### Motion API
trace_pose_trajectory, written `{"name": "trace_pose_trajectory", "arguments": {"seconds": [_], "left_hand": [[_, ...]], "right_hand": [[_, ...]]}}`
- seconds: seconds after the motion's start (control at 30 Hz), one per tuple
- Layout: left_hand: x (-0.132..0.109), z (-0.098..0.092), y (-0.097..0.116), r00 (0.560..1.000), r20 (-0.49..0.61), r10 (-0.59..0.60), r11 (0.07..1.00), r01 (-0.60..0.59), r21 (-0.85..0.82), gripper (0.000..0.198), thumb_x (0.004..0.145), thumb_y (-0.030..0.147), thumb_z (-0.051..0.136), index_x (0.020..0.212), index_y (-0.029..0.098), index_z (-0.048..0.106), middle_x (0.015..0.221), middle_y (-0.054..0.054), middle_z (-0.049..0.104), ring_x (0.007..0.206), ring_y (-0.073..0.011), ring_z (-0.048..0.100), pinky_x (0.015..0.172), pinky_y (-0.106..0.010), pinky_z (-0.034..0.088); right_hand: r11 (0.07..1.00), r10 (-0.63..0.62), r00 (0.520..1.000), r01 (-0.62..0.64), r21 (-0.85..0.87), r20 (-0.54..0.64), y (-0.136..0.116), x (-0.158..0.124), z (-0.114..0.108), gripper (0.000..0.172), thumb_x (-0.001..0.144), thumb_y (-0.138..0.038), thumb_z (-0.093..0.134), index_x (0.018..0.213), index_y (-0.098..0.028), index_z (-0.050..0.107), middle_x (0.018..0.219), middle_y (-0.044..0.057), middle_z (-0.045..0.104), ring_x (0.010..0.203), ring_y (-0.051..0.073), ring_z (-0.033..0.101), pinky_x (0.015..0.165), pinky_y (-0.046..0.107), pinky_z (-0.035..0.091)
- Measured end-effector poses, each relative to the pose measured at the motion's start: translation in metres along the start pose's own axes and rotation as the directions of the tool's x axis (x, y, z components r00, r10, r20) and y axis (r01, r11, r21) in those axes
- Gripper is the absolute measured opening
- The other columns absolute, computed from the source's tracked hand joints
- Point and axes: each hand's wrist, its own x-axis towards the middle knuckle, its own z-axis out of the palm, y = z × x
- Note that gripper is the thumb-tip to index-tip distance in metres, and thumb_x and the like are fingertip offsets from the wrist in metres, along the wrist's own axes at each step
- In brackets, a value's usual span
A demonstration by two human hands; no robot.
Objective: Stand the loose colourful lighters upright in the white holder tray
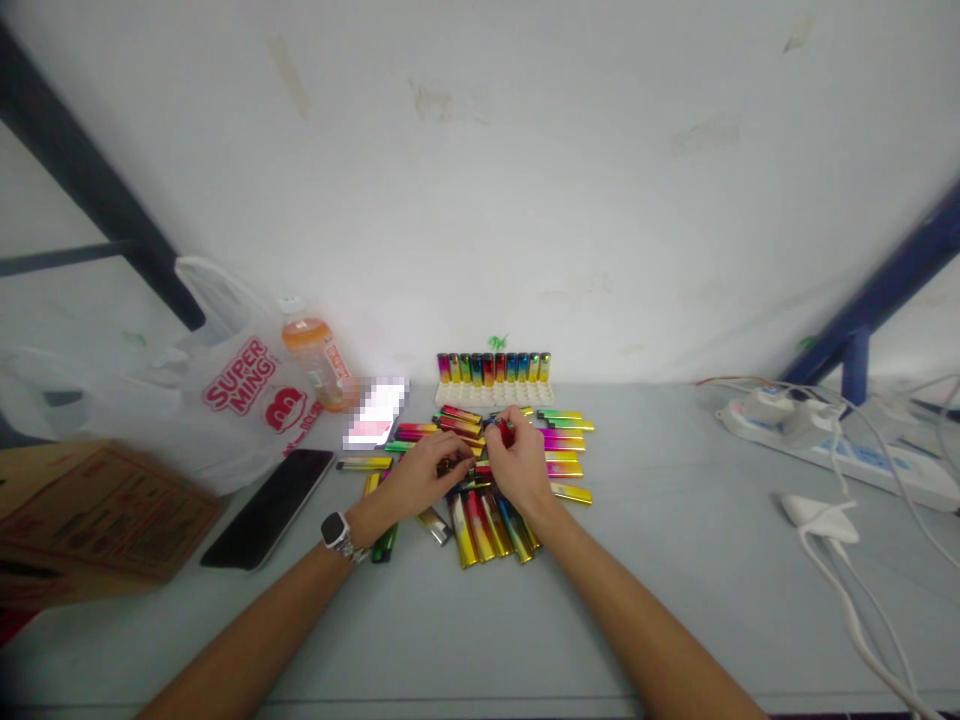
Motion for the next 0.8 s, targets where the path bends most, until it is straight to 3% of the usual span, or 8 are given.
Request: {"name": "trace_pose_trajectory", "arguments": {"seconds": [0.2, 0.33, 0.43, 0.5, 0.63, 0.7, 0.8], "left_hand": [[0.0, 0.0, 0.0, 1.0, 0.002, 0.0, 1.0, 0.0, 0.005, 0.013, 0.094, 0.027, 0.056, 0.087, 0.019, 0.064, 0.092, -0.004, 0.068, 0.089, -0.019, 0.062, 0.078, -0.031, 0.046], [0.0, 0.0, -0.001, 1.0, 0.003, 0.005, 1.0, -0.005, -0.014, 0.013, 0.094, 0.025, 0.056, 0.085, 0.019, 0.063, 0.092, -0.004, 0.067, 0.088, -0.0185, 0.062, 0.078, -0.03, 0.046], [0.0, 0.001, -0.001, 1.0, 0.007, 0.016, 1.0, -0.016, -0.018, 0.014, 0.094, 0.024, 0.055, 0.084, 0.019, 0.062, 0.09, -0.003, 0.066, 0.088, -0.0185, 0.061, 0.079, -0.031, 0.045], [0.0, 0.001, -0.002, 1.0, 0.003, 0.021, 1.0, -0.02, -0.01, 0.013, 0.094, 0.025, 0.055, 0.085, 0.019, 0.063, 0.09, -0.003, 0.066, 0.089, -0.0188, 0.06, 0.081, -0.031, 0.045], [0.0, -0.001, -0.001, 1.0, 0.009, 0.009, 1.0, -0.009, -0.004, 0.013, 0.094, 0.026, 0.055, 0.087, 0.019, 0.064, 0.091, -0.003, 0.066, 0.088, -0.0185, 0.06, 0.078, -0.031, 0.045], [0.0, -0.002, 0.001, 1.0, 0.018, 0.003, 1.0, -0.003, -0.002, 0.013, 0.094, 0.026, 0.055, 0.087, 0.019, 0.064, 0.09, -0.003, 0.067, 0.087, -0.0185, 0.061, 0.077, -0.031, 0.044], [0.0, -0.003, 0.002, 1.0, 0.023, 0.002, 1.0, -0.002, -0.003, 0.015, 0.094, 0.027, 0.055, 0.087, 0.019, 0.064, 0.092, -0.003, 0.067, 0.089, -0.0188, 0.061, 0.079, -0.031, 0.044]], "right_hand": [[1.0, -0.001, 1.0, 0.001, -0.001, 0.009, 0.003, 0.0, 0.001, 0.015, 0.088, -0.031, 0.052, 0.077, -0.023, 0.047, 0.059, -0.007, 0.042, 0.056, 0.013, 0.041, 0.056, 0.027, 0.033], [0.997, 0.011, 0.999, -0.014, 0.073, 0.042, 0.006, -0.001, 0.004, 0.02, 0.09, -0.042, 0.056, 0.085, -0.024, 0.049, 0.059, -0.007, 0.044, 0.055, 0.013, 0.042, 0.054, 0.026, 0.034], [0.981, 0.006, 0.991, -0.032, 0.194, 0.135, 0.006, 0.0, 0.004, 0.027, 0.092, -0.049, 0.055, 0.103, -0.024, 0.048, 0.064, -0.006, 0.054, 0.056, 0.014, 0.05, 0.055, 0.026, 0.04], [0.978, -0.043, 0.986, 0.008, 0.208, 0.164, 0.004, 0.003, 0.002, 0.027, 0.093, -0.048, 0.055, 0.105, -0.024, 0.049, 0.075, -0.002, 0.061, 0.067, 0.016, 0.058, 0.064, 0.029, 0.046], [0.976, -0.214, 0.974, 0.215, -0.014, 0.071, 0.0, 0.02, -0.011, 0.023, 0.087, -0.044, 0.063, 0.092, -0.021, 0.062, 0.098, 0.005, 0.065, 0.092, 0.02, 0.061, 0.084, 0.035, 0.048], [0.962, -0.233, 0.971, 0.237, -0.132, 0.05, 0.001, 0.034, -0.017, 0.021, 0.084, -0.041, 0.066, 0.088, -0.021, 0.066, 0.093, 0.005, 0.066, 0.085, 0.02, 0.06, 0.082, 0.036, 0.048], [0.96, -0.173, 0.979, 0.193, -0.205, 0.112, 0.006, 0.06, -0.024, 0.02, 0.082, -0.038, 0.066, 0.091, -0.02, 0.066, 0.082, 0.003, 0.068, 0.069, 0.017, 0.059, 0.071, 0.034, 0.048]]}}
